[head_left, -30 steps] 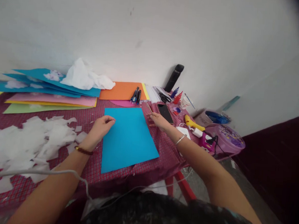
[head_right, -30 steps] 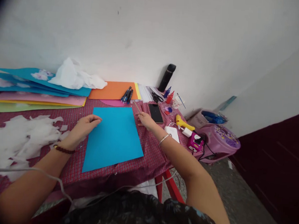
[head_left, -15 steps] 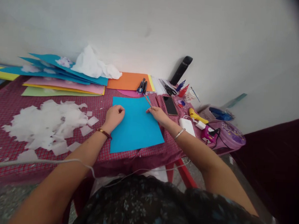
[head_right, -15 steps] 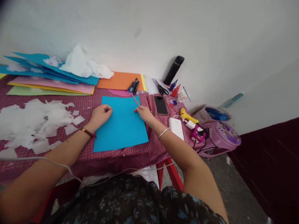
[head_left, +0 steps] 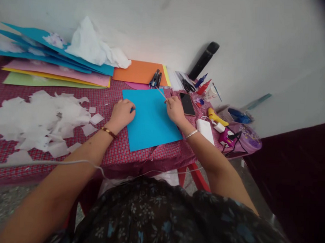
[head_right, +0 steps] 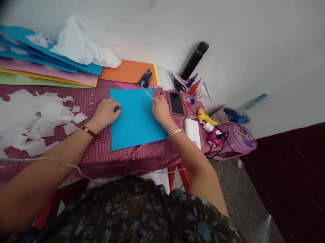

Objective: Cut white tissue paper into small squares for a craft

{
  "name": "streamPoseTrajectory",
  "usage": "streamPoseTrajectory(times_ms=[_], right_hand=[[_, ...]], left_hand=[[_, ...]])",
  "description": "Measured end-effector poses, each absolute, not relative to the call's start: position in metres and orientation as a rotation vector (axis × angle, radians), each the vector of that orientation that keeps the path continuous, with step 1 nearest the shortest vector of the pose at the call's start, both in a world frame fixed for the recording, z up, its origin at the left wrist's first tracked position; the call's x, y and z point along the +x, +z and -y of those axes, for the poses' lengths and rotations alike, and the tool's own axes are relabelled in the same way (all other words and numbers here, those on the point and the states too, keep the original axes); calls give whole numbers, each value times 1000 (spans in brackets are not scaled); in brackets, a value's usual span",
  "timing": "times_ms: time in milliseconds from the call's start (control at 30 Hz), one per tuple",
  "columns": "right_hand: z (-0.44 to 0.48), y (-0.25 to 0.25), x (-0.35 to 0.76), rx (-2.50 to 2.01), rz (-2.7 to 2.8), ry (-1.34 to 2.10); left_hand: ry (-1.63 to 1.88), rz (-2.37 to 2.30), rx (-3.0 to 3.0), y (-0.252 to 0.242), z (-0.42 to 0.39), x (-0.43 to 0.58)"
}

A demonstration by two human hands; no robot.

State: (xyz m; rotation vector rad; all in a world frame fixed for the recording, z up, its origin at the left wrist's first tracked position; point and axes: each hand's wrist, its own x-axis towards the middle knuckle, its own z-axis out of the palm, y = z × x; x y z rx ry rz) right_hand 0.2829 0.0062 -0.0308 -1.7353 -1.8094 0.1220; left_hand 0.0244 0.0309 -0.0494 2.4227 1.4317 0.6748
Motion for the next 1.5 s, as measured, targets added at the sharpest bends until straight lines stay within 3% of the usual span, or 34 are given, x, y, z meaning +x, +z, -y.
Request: streamPoseTrajectory(times_ms=[333,533,733,867,1033,1233,1367,1500], right_hand=[[154,-30,227,-1242,2320,328],[189,-61,271,-1376,1978,239],[199,-54,297,-1489,1787,374],[180,-25,281,-1497,1656,689],[85,2,240,-1384,1696,803],[-40,-25,200,-1430,1415,950],[-62,-53,197,-1375,1438,995],[-58,-64,206,-1253,1438,1184]], left_hand=[[628,-1436,2499,-52,-33,23],[650,-1390,2534,-59,-39,18],[602,-1387,2541,-55,-40,16],[584,-1378,2552,-55,-41,16],[544,-1351,2577,-53,-44,16],[751,-1307,2448,-45,-43,8],[1013,-1343,2161,-40,-40,3],[1019,-1269,2030,-39,-44,6]])
